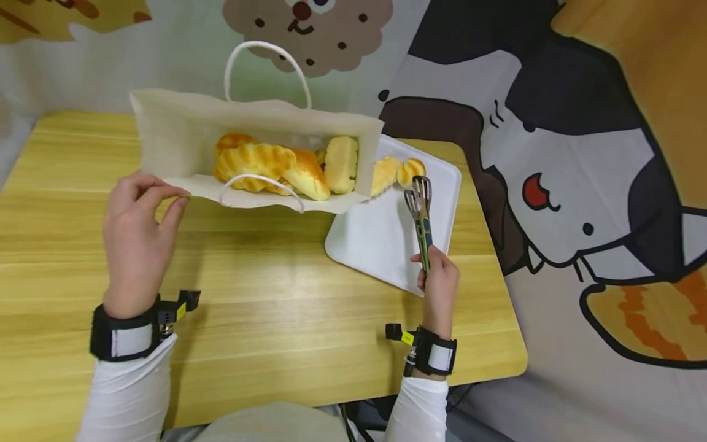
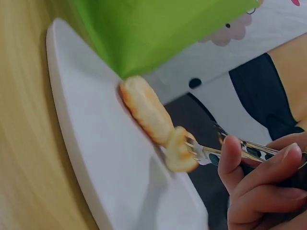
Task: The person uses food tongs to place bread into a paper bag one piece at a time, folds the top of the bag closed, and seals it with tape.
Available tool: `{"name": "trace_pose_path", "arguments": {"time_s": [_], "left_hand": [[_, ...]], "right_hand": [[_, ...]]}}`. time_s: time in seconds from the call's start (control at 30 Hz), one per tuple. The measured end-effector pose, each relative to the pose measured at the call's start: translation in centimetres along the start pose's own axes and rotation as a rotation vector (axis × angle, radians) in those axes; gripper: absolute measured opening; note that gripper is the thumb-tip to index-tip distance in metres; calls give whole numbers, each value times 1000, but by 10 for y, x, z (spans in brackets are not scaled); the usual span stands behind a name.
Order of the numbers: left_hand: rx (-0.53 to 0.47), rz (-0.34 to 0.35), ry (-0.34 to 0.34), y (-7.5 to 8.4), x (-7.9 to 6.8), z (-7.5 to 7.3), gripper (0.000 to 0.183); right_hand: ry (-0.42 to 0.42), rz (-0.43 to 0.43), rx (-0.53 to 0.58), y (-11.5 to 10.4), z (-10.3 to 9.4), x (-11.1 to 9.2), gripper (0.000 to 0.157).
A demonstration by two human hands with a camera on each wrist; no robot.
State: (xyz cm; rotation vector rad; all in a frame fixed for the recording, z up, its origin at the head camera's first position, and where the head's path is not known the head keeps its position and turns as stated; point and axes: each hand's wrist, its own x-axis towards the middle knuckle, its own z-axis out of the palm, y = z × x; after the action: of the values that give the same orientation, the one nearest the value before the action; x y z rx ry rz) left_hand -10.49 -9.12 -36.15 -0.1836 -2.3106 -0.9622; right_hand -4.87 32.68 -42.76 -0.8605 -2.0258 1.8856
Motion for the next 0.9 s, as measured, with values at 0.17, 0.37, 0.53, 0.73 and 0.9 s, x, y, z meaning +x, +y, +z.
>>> {"name": "trace_pose_path", "arguments": {"time_s": [0.17,0.37,0.53,0.73,0.9], "left_hand": [[-18,19,0,-1,1,1,15],[-18,28,-11,-2,1,2,13],[-18,35,-13,-2,1,1,11],[-4,26,-30,-2,0,-1,11],[-5,28,-9,-4,0,-1,12]], "right_hand": [[-79,29,173,6,13,8,50],[-72,52,219,12,30,18,45],[-41,41,233,15,43,23,42],[-26,38,226,15,52,23,44],[-90,71,239,16,56,24,45]]}}
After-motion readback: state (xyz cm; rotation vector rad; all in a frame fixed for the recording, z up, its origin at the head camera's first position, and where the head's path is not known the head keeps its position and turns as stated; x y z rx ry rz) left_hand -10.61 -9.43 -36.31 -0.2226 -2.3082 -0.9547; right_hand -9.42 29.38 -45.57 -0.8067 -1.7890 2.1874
